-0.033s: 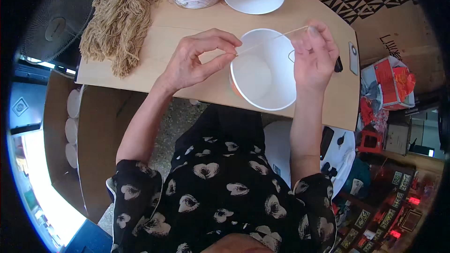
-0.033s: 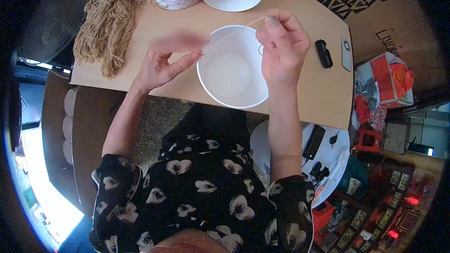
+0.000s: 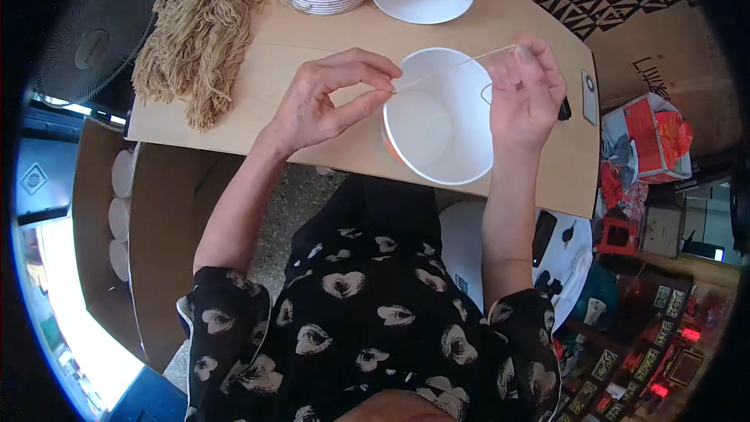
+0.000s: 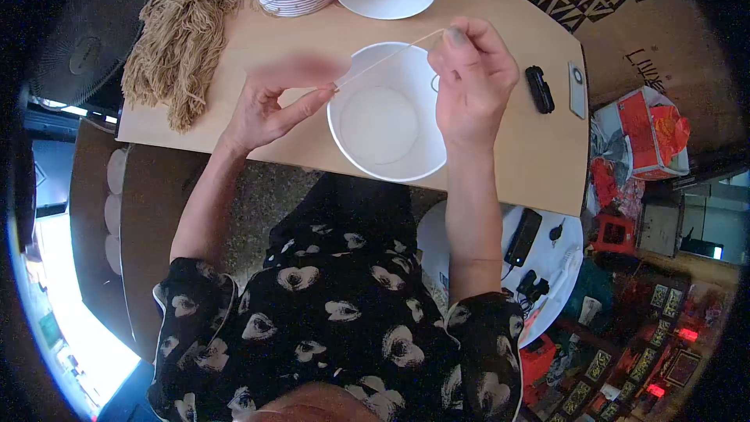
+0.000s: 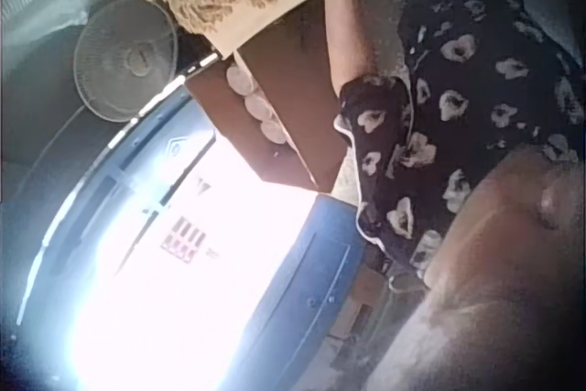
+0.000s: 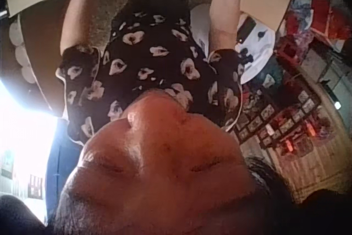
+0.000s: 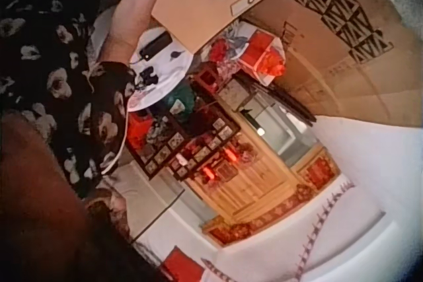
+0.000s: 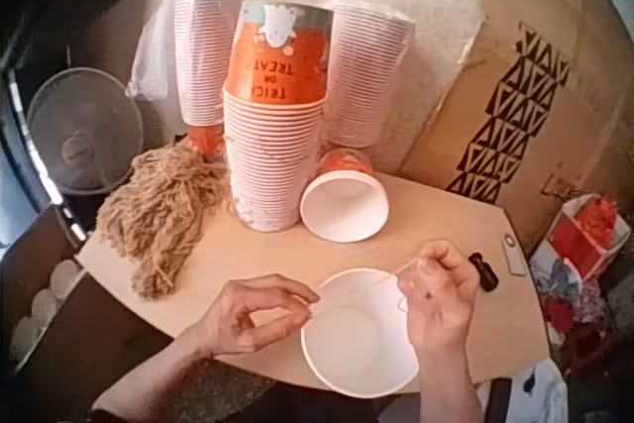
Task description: Attaching strings to decorative paper buckets and stacking them for packaging at a workstation.
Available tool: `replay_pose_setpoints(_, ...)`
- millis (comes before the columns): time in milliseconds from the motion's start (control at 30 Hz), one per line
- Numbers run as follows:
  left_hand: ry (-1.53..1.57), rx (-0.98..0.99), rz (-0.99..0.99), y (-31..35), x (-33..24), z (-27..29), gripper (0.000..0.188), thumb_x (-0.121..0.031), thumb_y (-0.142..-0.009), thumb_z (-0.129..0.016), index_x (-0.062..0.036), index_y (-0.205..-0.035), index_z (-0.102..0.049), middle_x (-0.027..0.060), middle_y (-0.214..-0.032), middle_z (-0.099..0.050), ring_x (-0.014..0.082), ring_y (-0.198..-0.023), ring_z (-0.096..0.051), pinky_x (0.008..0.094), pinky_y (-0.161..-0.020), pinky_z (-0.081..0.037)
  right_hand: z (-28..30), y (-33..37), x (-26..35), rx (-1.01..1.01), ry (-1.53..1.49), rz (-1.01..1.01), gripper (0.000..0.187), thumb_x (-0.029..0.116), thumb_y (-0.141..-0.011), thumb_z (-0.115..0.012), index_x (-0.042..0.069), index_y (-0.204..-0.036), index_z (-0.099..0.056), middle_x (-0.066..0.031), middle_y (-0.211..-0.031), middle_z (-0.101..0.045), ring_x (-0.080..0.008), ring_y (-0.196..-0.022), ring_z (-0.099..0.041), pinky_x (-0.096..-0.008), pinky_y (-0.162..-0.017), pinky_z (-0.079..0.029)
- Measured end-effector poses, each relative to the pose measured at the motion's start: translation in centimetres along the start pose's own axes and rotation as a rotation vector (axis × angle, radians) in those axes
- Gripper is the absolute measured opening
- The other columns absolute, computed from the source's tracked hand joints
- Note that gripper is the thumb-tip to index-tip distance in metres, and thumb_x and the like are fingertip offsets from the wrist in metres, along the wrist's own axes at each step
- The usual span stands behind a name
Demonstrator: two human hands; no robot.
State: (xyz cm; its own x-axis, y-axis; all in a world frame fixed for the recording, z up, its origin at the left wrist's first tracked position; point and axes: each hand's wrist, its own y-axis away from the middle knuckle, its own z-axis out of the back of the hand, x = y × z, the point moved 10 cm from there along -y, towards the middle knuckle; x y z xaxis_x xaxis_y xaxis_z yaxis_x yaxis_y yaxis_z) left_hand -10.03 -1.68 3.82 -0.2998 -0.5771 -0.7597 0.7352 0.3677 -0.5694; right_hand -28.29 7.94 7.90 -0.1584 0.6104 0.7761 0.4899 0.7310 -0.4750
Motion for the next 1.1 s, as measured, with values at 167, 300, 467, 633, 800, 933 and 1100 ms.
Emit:
replay_pose_setpoints(167, -0.167, 0.059, -0.068, -0.2, -1.3, -0.2, 0.015, -0.003, -0.077, -0.070, -0.0033, -0.092, -0.071, 0.0085, -0.105, -0.070, 0.0253, -0.093, -0.068, 0.0340, -0.082, -0.054, -0.5, 0.2, 2.8, 0.098, 0.317, 0.030, 0.013, 0.007, -0.090, -0.061, -0.005, -0.096, -0.061, -0.0014, -0.075, -0.055, -0.0073, -0.065, -0.047, -0.0203, -0.061, -0.036)
replay_pose_setpoints(300, -0.347, 0.123, -0.147, -0.3, -2.5, -0.9, 0.020, -0.009, -0.074, -0.075, -0.0050, -0.093, -0.068, 0.0078, -0.112, -0.068, 0.0260, -0.105, -0.064, 0.0364, -0.090, -0.051, 0.3, 0.2, 5.9, 0.157, 0.545, 0.003, 0.012, 0.007, -0.088, -0.064, -0.004, -0.093, -0.062, -0.0002, -0.078, -0.057, -0.0050, -0.066, -0.048, -0.0192, -0.062, -0.035)
replay_pose_setpoints(467, -0.321, 0.170, -0.179, -0.6, -3.6, -1.7, 0.025, -0.013, -0.074, -0.080, -0.0039, -0.092, -0.064, 0.0109, -0.113, -0.067, 0.0269, -0.107, -0.064, 0.0366, -0.087, -0.053, 1.5, 1.1, 6.5, 0.174, 0.552, -0.066, 0.012, 0.005, -0.086, -0.070, -0.004, -0.093, -0.067, -0.0009, -0.079, -0.064, -0.0029, -0.068, -0.054, -0.0158, -0.058, -0.039)
replay_pose_setpoints(633, -0.230, 0.141, -0.046, -1.5, -2.8, -1.8, 0.027, -0.013, -0.074, -0.081, -0.0025, -0.088, -0.061, 0.0147, -0.113, -0.067, 0.0295, -0.102, -0.067, 0.0387, -0.087, -0.054, 4.9, -0.7, 5.9, 0.111, 0.421, -0.098, 0.017, 0.009, -0.089, -0.067, -0.002, -0.101, -0.067, -0.0023, -0.085, -0.066, -0.0025, -0.064, -0.049, -0.0159, -0.056, -0.036)
replay_pose_setpoints(800, -0.158, 0.038, 0.097, -2.4, -1.2, -2.0, 0.016, -0.002, -0.078, -0.074, 0.0011, -0.082, -0.059, 0.0163, -0.106, -0.069, 0.0246, -0.092, -0.070, 0.0325, -0.084, -0.057, 7.6, -2.1, -1.5, -0.010, 0.273, -0.296, 0.026, 0.013, -0.093, -0.062, -0.001, -0.114, -0.063, -0.0062, -0.096, -0.068, -0.0032, -0.060, -0.045, -0.0170, -0.053, -0.034)
replay_pose_setpoints(933, -0.074, -0.120, 0.145, -1.6, -0.3, -1.7, 0.010, 0.002, -0.083, -0.070, 0.0029, -0.080, -0.060, 0.0146, -0.102, -0.070, 0.0178, -0.089, -0.069, 0.0285, -0.079, -0.058, 9.9, -0.3, -7.5, -0.098, 0.129, -0.530, 0.024, 0.010, -0.093, -0.061, 0.001, -0.114, -0.063, -0.0071, -0.096, -0.068, -0.0059, -0.063, -0.053, -0.0191, -0.056, -0.042)
replay_pose_setpoints(1100, 0.247, -0.313, 0.458, 0.9, 4.1, -1.2, 0.007, -0.001, -0.090, -0.067, 0.0033, -0.092, -0.061, 0.0078, -0.094, -0.068, 0.0099, -0.086, -0.065, 0.0234, -0.077, -0.055, 12.6, 3.3, -7.0, -0.182, 0.600, -0.508, 0.017, 0.004, -0.090, -0.062, -0.003, -0.105, -0.068, -0.0053, -0.087, -0.070, -0.0099, -0.068, -0.061, -0.0245, -0.061, -0.050)
